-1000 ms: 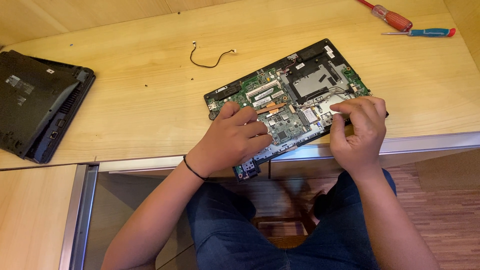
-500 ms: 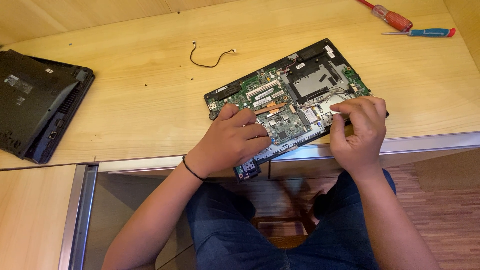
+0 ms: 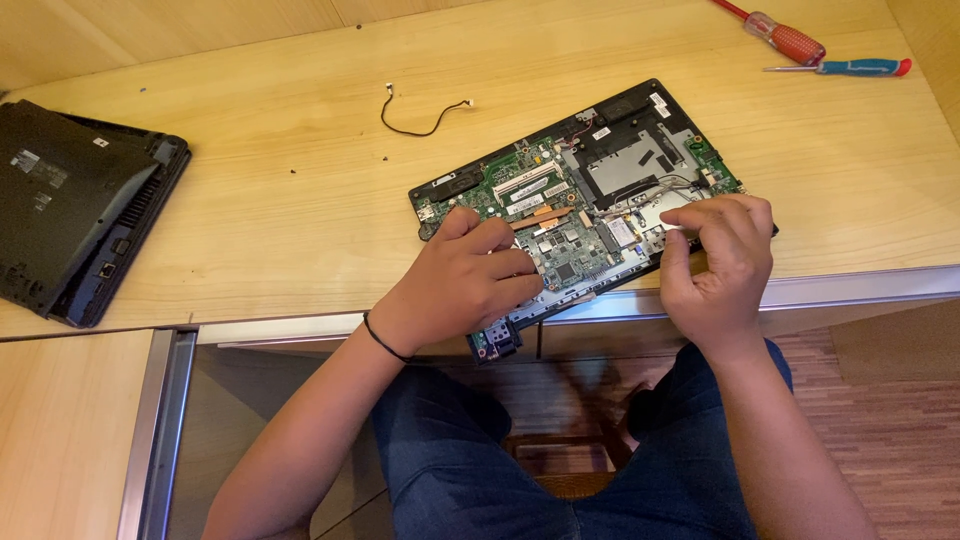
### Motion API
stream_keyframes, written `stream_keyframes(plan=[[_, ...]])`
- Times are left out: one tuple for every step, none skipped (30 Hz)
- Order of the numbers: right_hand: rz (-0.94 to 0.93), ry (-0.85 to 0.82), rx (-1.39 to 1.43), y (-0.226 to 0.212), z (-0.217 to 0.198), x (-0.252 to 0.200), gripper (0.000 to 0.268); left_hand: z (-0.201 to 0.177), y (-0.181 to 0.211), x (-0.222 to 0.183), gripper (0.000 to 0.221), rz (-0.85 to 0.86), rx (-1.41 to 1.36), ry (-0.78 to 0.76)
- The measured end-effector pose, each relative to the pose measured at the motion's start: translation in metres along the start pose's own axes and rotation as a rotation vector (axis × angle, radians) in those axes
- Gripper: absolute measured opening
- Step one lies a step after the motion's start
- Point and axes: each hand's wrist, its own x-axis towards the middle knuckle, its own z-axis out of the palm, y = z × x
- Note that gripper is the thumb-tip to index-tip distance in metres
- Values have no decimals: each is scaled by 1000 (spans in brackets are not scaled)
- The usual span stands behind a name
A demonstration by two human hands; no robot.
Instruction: Connecting internal components and installing a motherboard into a laptop chassis.
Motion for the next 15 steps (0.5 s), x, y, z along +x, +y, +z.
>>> stream_keyframes(plan=[[0, 0, 0, 0, 0, 0, 15, 0, 0, 0, 20, 0, 0, 0], [3, 0, -7, -1, 0, 0, 15, -1, 0, 1, 20, 1, 3, -1], [7, 0, -14, -1, 0, 0, 15, -1, 0, 1, 20, 3, 6, -1], [7, 0, -13, -1, 0, 0, 15, 0, 0, 0, 20, 2, 6, -1], [6, 0, -10, -1, 0, 0, 15, 0, -1, 0, 20, 5, 10, -3], [5, -1, -6, -1, 0, 0, 16, 1, -2, -1, 20, 7, 14, -5], [5, -2, -5, -1, 0, 0, 16, 1, -1, -1, 20, 6, 14, -6], [7, 1, 1, -1, 0, 0, 16, 1, -1, -1, 20, 4, 10, -3], [8, 3, 8, 0, 0, 0, 15, 1, -1, 0, 19, 3, 7, 0], [7, 4, 7, -1, 0, 0, 15, 0, 0, 0, 19, 4, 7, 1], [9, 0, 2, -1, 0, 0, 15, -1, 0, 1, 19, -3, 6, -6], [12, -4, -4, -2, 0, 1, 14, -3, 1, 1, 19, -10, 6, -12], [11, -4, -4, -2, 0, 1, 14, -2, 1, 1, 19, -10, 6, -12], [6, -7, -3, -3, -1, 1, 15, -2, 1, 1, 19, -13, 11, -10], [0, -11, -1, -4, -1, 1, 15, -2, 1, 0, 19, -15, 16, -8]])
